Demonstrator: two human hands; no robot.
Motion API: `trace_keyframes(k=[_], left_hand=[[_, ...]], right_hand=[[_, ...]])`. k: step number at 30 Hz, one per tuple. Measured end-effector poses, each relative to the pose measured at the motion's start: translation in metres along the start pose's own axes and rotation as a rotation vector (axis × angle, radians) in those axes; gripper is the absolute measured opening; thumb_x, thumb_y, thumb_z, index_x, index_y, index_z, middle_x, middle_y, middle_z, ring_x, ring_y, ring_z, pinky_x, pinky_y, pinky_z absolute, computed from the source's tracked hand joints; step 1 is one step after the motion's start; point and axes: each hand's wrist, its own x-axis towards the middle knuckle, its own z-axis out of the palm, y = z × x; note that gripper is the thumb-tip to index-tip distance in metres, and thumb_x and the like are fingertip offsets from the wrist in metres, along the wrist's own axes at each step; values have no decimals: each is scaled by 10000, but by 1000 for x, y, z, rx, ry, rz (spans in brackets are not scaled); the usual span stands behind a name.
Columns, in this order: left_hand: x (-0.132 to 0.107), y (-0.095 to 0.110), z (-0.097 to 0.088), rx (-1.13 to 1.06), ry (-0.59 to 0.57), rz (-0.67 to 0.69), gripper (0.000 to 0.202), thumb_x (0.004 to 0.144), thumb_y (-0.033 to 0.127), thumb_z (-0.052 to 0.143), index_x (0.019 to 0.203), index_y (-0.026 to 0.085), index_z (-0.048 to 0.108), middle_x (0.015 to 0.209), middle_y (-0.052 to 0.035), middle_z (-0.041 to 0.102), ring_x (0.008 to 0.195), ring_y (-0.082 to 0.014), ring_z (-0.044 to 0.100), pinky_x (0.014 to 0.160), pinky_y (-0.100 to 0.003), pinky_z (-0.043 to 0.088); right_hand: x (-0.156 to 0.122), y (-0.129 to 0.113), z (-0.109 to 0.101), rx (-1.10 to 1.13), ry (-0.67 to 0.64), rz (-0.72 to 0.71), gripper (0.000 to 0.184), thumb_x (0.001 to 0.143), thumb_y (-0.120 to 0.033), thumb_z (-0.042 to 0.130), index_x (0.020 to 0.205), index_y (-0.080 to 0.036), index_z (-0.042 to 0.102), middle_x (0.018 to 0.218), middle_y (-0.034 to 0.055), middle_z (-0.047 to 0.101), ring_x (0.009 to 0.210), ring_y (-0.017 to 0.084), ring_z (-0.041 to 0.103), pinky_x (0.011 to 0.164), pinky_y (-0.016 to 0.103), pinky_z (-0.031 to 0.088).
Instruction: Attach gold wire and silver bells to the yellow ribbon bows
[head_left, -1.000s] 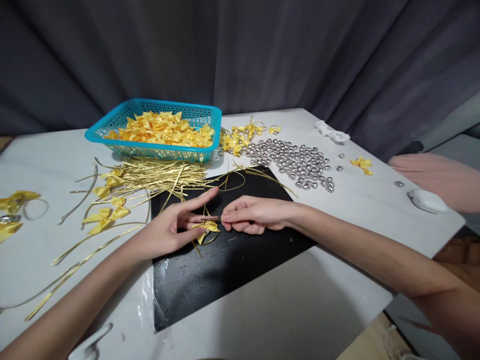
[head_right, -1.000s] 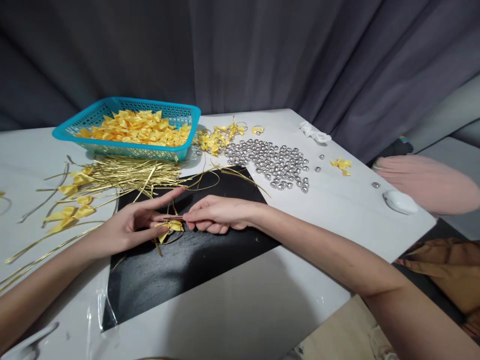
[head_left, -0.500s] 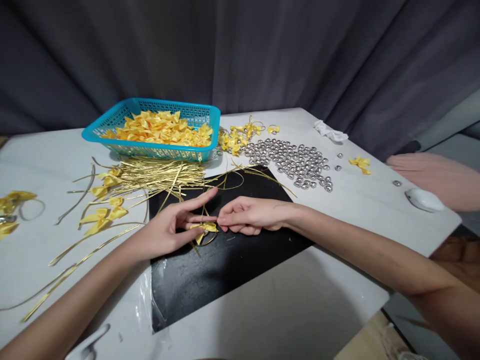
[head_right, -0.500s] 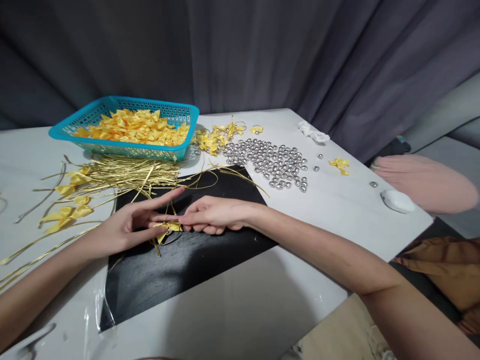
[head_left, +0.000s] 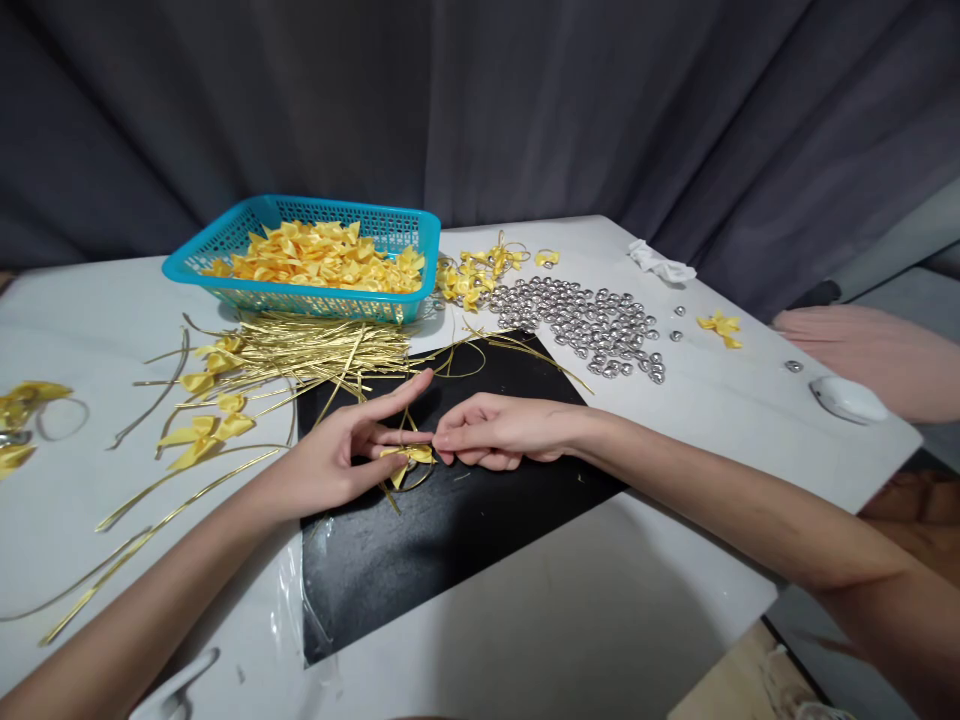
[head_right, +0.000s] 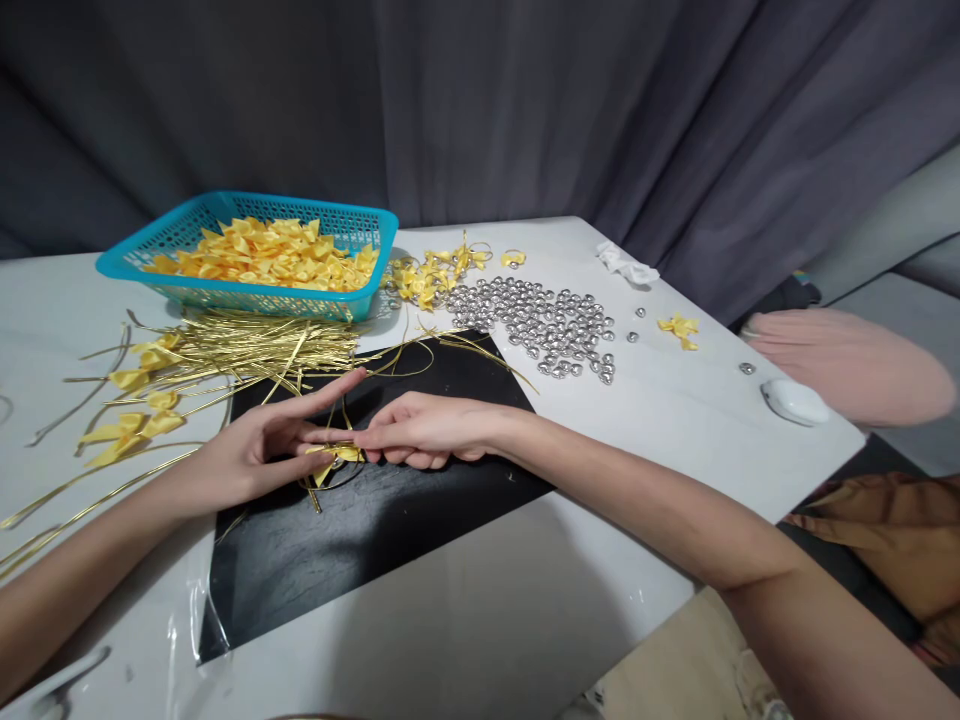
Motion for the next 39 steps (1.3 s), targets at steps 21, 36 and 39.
trace_keyframes(k=[21,36,39], left_hand=[[0,0,0,-5,9,2,773,788,229,629,1449,214,228,1429,-152,423,1110,-266,597,798,-266,531],[-3,-6,-4,-78,39,26,748,786,236,649,1418,347,265,1567,-56,78,1119,-286,589,649,-187,549],[-4,-7,-5,-68,23,8,750,803,250,636,1433,318,236,1542,-104,205,1076,-256,618,662,-185,544]], right_hand=[[-2,-2,0,122,-25,-8,390,779,-496,629,760,-127,505,492,-113,288,339,-9,189,305,116,112],[-33,-16,-19,-681,480,-148,230,794,-357,577,760,-142,503,602,-37,430,518,51,342,492,184,238],[-43,-12,-20,-1073,743,-24,158,812,-316,537,780,-162,523,656,-8,528,552,82,410,527,212,229]])
